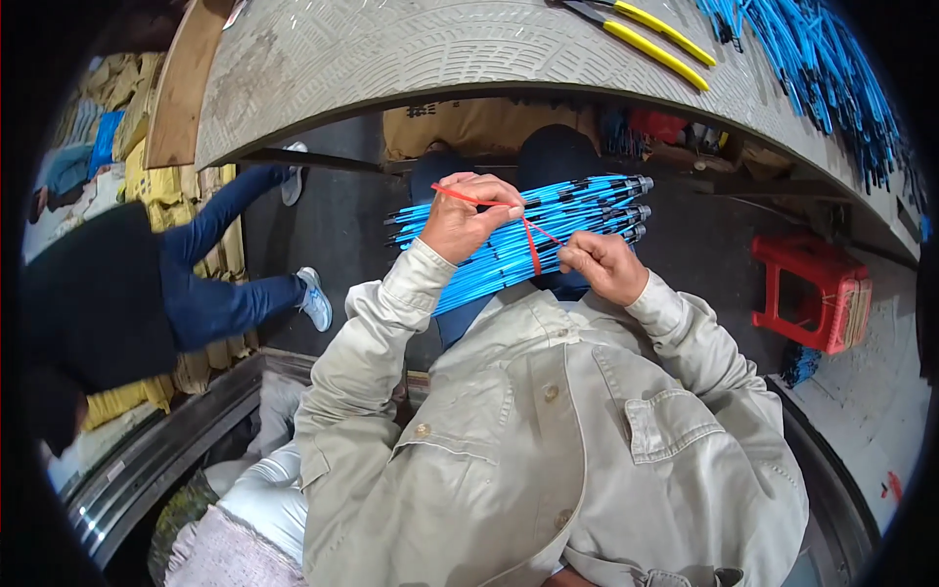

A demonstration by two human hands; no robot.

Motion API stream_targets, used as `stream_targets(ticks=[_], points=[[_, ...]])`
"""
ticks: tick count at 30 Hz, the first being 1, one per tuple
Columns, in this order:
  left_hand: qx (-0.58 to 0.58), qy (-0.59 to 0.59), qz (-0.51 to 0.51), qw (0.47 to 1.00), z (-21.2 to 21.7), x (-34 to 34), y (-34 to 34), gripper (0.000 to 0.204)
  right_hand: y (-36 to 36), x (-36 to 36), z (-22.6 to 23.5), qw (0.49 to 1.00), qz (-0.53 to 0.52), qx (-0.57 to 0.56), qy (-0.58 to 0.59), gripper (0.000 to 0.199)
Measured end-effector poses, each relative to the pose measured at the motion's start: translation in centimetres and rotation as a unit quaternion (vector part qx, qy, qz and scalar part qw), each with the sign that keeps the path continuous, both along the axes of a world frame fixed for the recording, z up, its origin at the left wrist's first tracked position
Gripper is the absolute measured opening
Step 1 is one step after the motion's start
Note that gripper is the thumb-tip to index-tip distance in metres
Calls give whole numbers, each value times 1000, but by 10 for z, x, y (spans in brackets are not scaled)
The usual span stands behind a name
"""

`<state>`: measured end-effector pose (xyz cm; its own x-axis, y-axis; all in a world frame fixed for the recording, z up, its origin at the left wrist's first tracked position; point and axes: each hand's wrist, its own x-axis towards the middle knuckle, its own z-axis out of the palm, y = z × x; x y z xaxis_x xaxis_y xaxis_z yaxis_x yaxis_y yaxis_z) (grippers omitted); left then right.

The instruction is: Organizing and bundling small blue wire components using rubber bands.

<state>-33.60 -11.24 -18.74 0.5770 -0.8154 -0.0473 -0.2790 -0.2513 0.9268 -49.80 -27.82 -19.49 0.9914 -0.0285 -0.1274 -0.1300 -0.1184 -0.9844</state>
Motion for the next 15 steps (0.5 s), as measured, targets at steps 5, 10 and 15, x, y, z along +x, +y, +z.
stream_targets(ticks=[5, 10, 15], points=[[-35, 101, -55, 993, 1, 10, -9, 5, -3, 0, 2, 1000, 9, -5, 5, 16], [-33, 217, -129, 967, 2, 20, -17, 6, -1, -3, -6, 1000, -1, 9, 5, 16], [27, 131, -176, 975, -2, 25, -22, 6, -6, -3, 0, 1000, -18, 17, -10, 17]])
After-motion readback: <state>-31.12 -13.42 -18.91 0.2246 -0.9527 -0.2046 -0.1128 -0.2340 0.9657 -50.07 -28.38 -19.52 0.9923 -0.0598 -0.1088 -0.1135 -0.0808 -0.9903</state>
